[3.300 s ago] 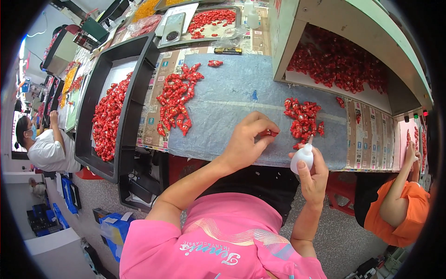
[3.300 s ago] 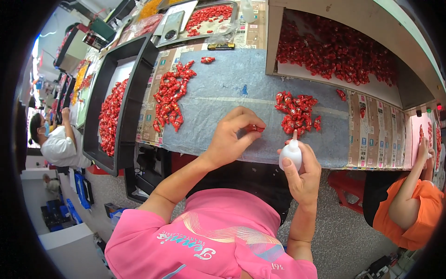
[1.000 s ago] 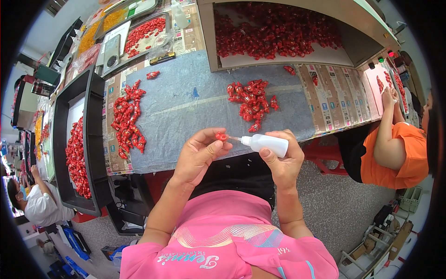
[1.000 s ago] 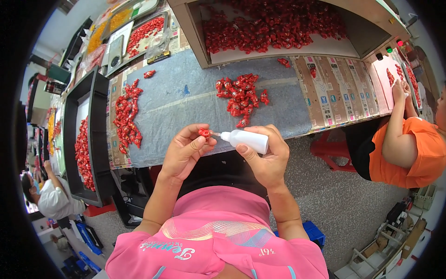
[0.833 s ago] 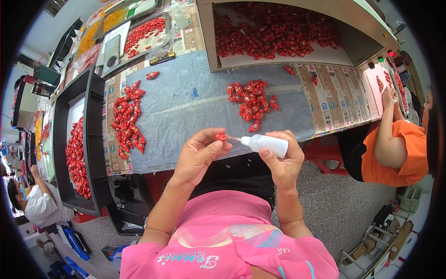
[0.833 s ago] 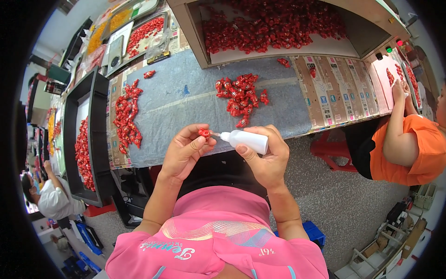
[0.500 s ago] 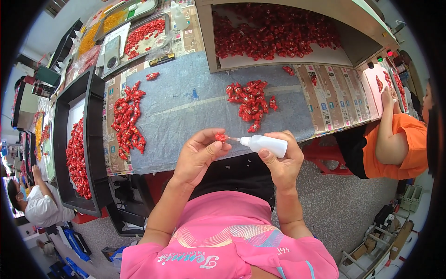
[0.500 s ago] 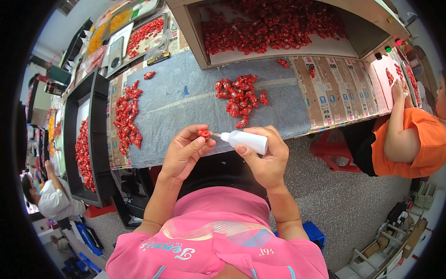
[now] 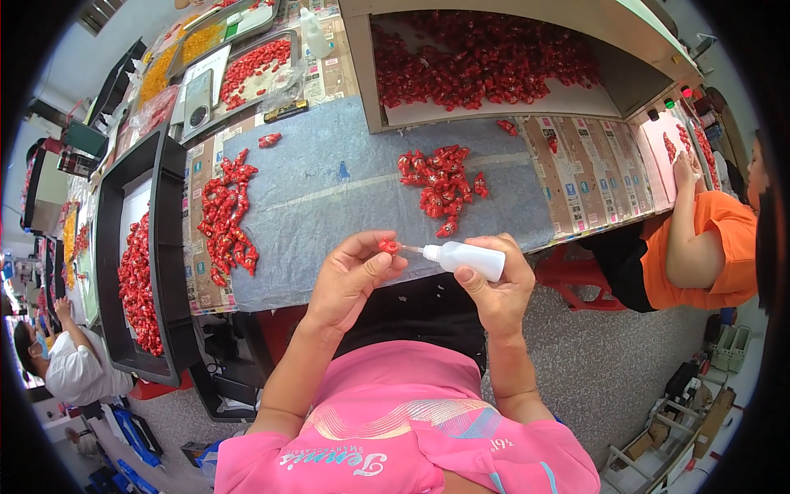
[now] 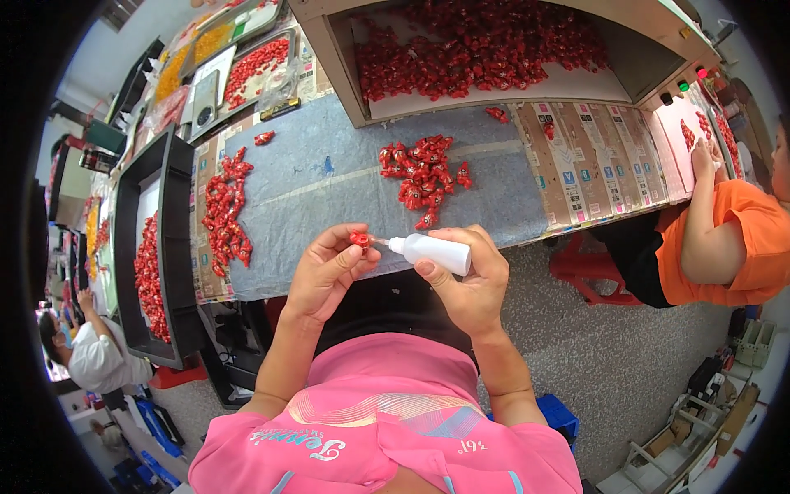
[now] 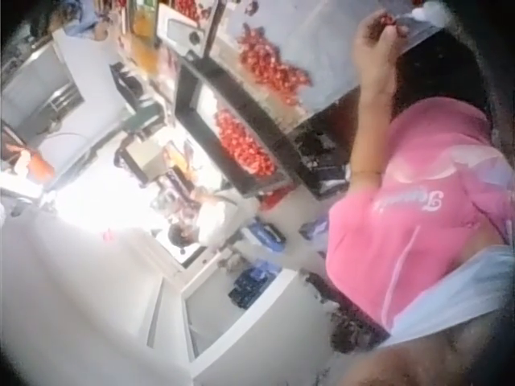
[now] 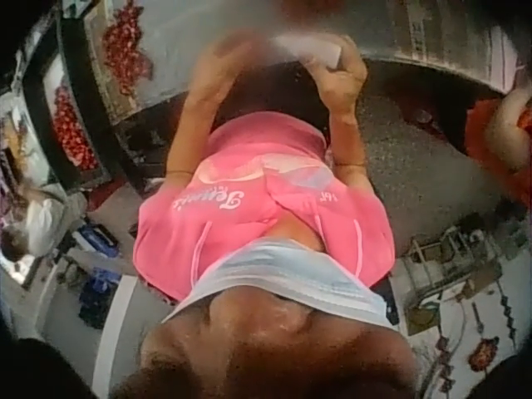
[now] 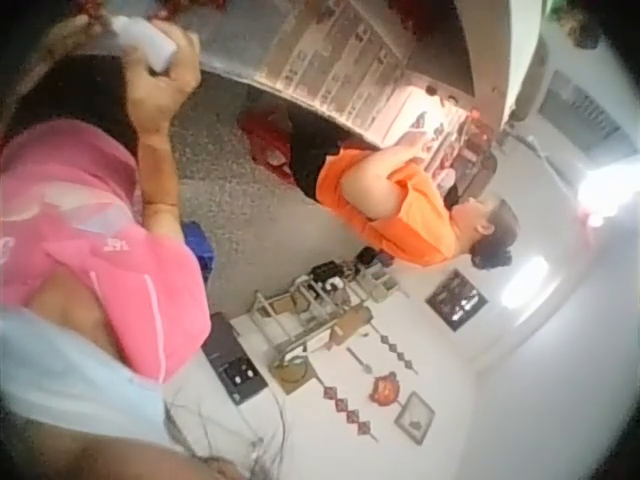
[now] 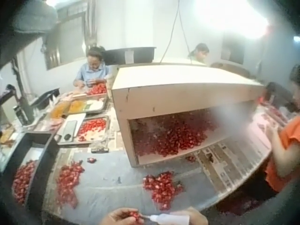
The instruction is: The person retrieves toy components from a heating unit, applies glue to the pieces using a squeeze bottle, and presses the parts together by hand.
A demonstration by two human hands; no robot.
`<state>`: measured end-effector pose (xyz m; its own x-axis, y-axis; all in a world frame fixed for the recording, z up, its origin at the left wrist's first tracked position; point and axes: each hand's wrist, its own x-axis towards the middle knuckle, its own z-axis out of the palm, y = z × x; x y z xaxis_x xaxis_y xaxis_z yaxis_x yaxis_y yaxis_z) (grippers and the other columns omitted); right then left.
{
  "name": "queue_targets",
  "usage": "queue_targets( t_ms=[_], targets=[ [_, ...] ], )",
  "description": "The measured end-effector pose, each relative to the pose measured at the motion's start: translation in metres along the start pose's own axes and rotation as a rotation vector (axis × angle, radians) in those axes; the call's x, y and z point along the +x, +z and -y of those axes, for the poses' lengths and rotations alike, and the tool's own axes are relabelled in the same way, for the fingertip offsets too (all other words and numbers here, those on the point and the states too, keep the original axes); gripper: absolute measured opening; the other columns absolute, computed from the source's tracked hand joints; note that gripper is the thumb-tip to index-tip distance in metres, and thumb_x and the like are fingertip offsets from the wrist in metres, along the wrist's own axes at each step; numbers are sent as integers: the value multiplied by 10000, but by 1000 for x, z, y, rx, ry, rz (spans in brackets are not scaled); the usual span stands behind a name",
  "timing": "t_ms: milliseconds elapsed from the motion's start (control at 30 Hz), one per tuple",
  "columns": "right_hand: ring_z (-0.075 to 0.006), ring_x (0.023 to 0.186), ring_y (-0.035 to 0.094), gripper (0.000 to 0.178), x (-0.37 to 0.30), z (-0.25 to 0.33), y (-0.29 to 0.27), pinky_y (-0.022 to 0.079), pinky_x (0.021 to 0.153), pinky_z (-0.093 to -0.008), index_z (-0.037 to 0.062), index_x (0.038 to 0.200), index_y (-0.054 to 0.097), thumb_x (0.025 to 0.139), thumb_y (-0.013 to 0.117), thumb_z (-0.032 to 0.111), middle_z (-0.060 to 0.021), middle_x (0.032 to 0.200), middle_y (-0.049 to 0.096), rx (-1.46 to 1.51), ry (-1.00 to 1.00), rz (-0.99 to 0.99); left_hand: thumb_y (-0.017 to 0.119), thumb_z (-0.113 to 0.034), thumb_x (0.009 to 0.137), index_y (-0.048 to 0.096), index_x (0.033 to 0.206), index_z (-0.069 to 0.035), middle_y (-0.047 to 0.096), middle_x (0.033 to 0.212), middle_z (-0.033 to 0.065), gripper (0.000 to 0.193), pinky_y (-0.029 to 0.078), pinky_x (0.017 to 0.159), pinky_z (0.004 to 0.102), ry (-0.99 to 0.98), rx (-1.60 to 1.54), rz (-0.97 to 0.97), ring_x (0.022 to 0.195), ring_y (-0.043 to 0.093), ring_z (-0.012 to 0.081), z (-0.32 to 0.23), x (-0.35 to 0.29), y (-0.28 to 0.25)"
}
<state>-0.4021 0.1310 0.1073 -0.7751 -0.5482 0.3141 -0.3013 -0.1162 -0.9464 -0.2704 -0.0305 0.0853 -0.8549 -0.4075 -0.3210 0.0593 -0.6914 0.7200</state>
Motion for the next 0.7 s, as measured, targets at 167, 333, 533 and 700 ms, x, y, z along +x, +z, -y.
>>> queue_targets(
  t_ms=[167,333,533,700],
  targets=[
    [-122,750,582,333,0,-1,-1,457,640,-231,-9,968,641,743,789,188,-54,848,586,-16,-10,12,631,-73,870,576,1151,-19,617,1070,90,291,522,831,302,-4,10,9,932,632,188,1,0,-1],
    [-123,750,585,330,0,-1,0,459,639,-230,-10,967,640,745,788,183,-54,849,586,-13,-12,12,622,-44,867,570,1142,-15,636,1030,109,282,539,803,289,7,-13,-7,906,647,187,1,0,1],
    [-121,747,585,322,0,-1,-1,459,637,-231,-11,965,643,746,786,178,-54,846,586,-10,-9,9,630,-63,869,578,1145,-22,621,1066,90,284,523,832,300,-4,-9,7,925,633,190,1,0,-1],
    [-118,728,576,318,0,2,-3,450,623,-231,-2,961,649,741,790,179,-53,830,588,-54,-7,9,634,-56,864,579,1142,-21,621,1056,88,285,523,833,303,-2,0,-1,925,632,192,1,0,-1]
  ],
)
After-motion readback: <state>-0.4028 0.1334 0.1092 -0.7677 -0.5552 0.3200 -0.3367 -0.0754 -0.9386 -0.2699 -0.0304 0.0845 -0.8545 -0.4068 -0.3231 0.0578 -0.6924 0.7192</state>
